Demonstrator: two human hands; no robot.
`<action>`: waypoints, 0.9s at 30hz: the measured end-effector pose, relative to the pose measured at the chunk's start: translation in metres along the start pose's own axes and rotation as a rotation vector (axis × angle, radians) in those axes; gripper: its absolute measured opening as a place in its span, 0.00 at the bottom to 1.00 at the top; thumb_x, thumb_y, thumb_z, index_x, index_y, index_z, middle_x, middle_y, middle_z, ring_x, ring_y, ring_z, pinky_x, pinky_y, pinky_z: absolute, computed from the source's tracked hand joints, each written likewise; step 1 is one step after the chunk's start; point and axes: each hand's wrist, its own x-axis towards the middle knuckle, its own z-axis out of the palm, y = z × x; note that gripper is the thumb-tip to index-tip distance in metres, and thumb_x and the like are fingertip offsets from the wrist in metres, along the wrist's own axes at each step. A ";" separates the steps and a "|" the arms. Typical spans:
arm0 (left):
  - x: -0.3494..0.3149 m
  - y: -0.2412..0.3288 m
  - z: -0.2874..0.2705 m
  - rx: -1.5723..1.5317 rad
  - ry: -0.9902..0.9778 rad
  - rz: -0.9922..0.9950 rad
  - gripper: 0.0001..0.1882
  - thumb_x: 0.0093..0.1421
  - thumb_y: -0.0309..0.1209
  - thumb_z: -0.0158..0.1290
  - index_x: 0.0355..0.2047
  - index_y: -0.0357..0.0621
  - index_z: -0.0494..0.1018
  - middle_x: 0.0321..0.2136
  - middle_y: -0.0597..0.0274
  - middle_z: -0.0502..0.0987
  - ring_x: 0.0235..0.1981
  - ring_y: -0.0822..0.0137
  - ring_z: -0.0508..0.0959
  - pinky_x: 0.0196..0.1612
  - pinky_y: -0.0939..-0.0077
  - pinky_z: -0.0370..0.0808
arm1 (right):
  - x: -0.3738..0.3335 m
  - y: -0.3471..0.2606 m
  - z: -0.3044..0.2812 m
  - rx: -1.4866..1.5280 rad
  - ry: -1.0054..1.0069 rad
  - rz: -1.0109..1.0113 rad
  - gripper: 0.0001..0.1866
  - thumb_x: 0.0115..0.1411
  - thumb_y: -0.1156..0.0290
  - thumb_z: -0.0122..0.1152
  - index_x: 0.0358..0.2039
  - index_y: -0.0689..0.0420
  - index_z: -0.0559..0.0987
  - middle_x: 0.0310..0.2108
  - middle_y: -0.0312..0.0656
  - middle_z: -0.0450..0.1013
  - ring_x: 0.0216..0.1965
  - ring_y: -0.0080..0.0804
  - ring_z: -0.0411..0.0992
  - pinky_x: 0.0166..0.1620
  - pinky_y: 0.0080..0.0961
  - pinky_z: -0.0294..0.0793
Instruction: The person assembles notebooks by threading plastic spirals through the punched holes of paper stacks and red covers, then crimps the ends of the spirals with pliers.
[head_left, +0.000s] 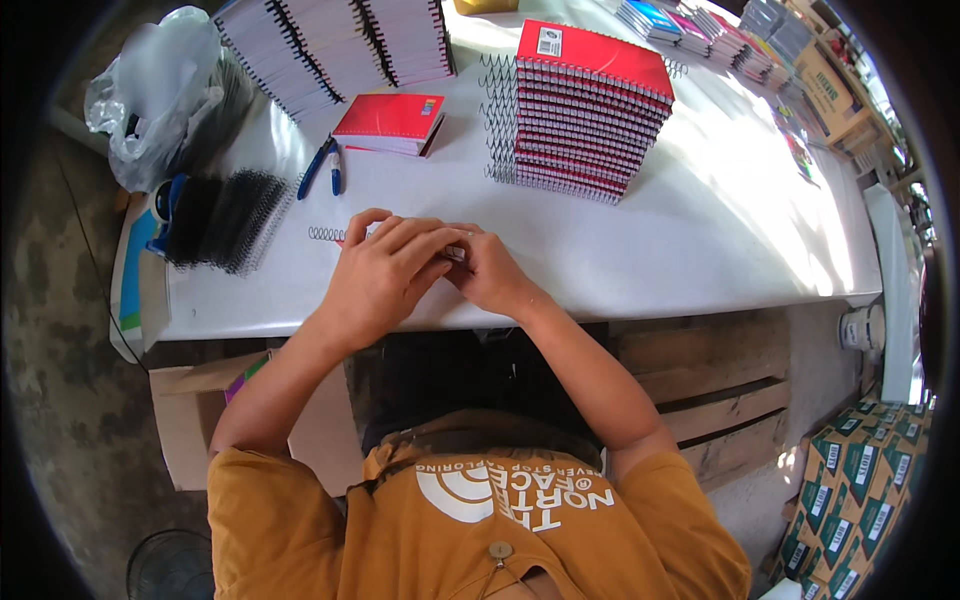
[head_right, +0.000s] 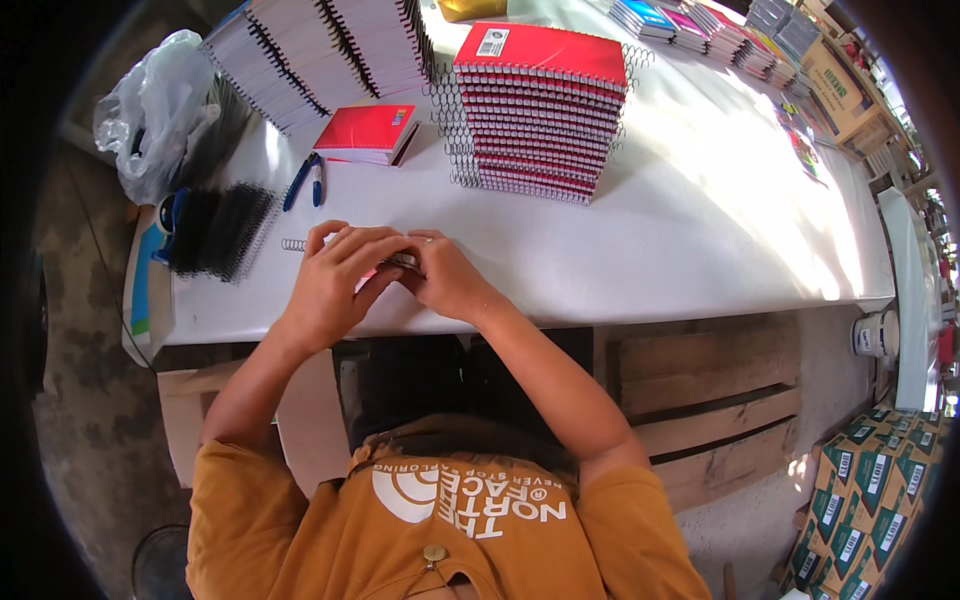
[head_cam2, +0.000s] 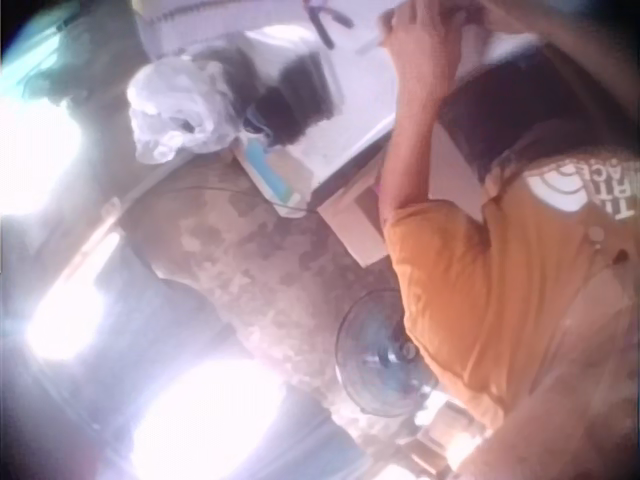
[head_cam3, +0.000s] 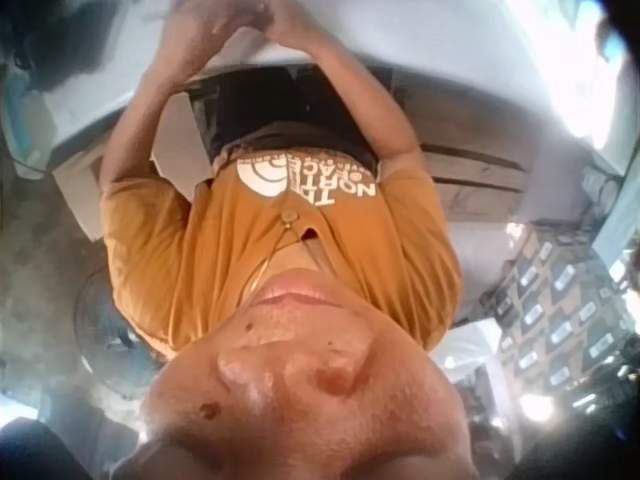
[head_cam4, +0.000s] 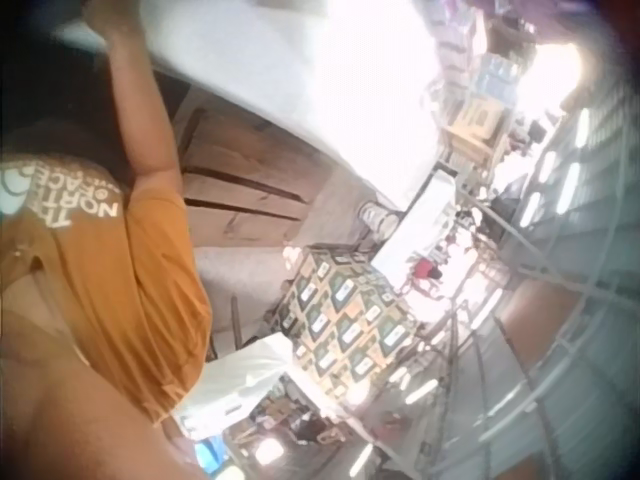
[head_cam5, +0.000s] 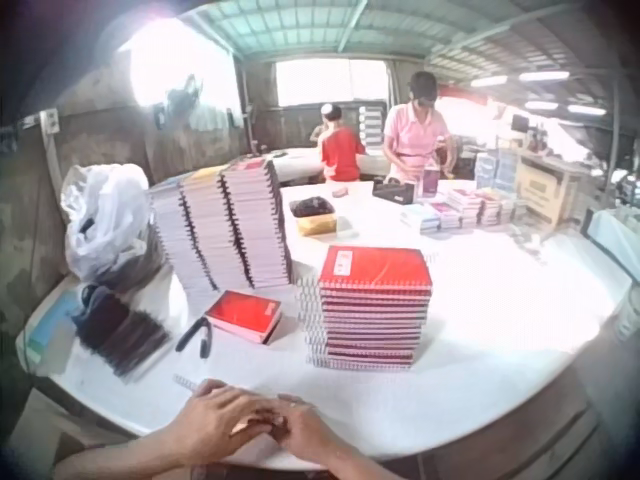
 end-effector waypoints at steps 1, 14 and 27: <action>0.002 -0.004 -0.004 -0.126 -0.077 -0.028 0.16 0.51 0.27 0.57 0.42 0.46 0.72 0.40 0.61 0.75 0.44 0.60 0.73 0.51 0.65 0.60 | 0.002 -0.002 0.000 -0.027 -0.011 0.007 0.15 0.50 0.78 0.57 0.41 0.57 0.75 0.33 0.45 0.75 0.35 0.43 0.72 0.50 0.36 0.66; 0.005 -0.028 -0.002 0.045 -0.084 0.046 0.10 0.52 0.32 0.56 0.35 0.46 0.72 0.38 0.64 0.71 0.40 0.62 0.70 0.45 0.69 0.60 | 0.006 0.003 0.001 -0.079 -0.009 0.044 0.11 0.50 0.78 0.53 0.35 0.58 0.78 0.27 0.49 0.75 0.34 0.47 0.71 0.55 0.38 0.62; 0.013 -0.037 -0.012 -0.129 -0.248 -0.010 0.12 0.54 0.33 0.55 0.38 0.46 0.71 0.37 0.65 0.72 0.40 0.62 0.70 0.46 0.69 0.60 | 0.009 0.004 0.003 0.034 -0.017 0.124 0.09 0.53 0.72 0.57 0.35 0.58 0.78 0.29 0.47 0.75 0.36 0.47 0.72 0.50 0.36 0.65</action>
